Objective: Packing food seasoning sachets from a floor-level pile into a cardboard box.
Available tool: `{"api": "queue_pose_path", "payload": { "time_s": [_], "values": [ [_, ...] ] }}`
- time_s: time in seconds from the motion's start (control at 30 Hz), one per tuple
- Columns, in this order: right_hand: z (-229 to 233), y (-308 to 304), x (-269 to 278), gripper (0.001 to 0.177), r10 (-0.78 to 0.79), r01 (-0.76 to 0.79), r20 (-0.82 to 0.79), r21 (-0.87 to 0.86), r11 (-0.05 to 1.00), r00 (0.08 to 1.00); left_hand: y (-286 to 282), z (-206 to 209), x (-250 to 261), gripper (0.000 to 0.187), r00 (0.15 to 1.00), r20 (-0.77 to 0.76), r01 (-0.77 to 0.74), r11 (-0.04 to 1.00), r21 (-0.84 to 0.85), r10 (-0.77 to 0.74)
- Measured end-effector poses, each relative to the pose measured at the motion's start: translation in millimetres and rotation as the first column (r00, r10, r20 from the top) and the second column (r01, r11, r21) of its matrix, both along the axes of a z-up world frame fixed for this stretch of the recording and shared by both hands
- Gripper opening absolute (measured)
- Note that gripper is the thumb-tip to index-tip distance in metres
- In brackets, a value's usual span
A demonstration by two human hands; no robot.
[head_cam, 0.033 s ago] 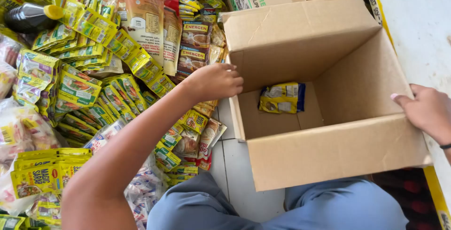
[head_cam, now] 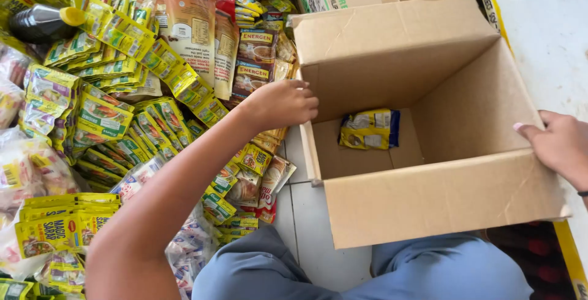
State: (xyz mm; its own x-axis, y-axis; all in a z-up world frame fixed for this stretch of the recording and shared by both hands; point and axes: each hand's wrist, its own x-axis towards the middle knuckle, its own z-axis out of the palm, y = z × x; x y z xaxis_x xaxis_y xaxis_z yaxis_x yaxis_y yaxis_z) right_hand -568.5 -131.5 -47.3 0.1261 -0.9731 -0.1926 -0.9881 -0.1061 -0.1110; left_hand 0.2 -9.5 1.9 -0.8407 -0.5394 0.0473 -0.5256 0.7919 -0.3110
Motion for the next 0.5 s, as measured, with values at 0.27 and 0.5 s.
{"api": "queue_pose_path", "payload": {
  "time_s": [0.27, 0.5],
  "values": [
    [-24, -29, -14, 0.028, -0.158, 0.088, 0.516, 0.156, 0.984, 0.842, 15, 15, -7, 0.031, 0.932, -0.134, -0.302, 0.926, 0.226, 0.336],
    [10, -4, 12, 0.054, 0.029, -0.005, 0.350, -0.070, 0.998, 0.936, 110, 37, -73, 0.051, 0.589, -0.523, -0.380, 0.782, 0.493, 0.616]
  ]
}}
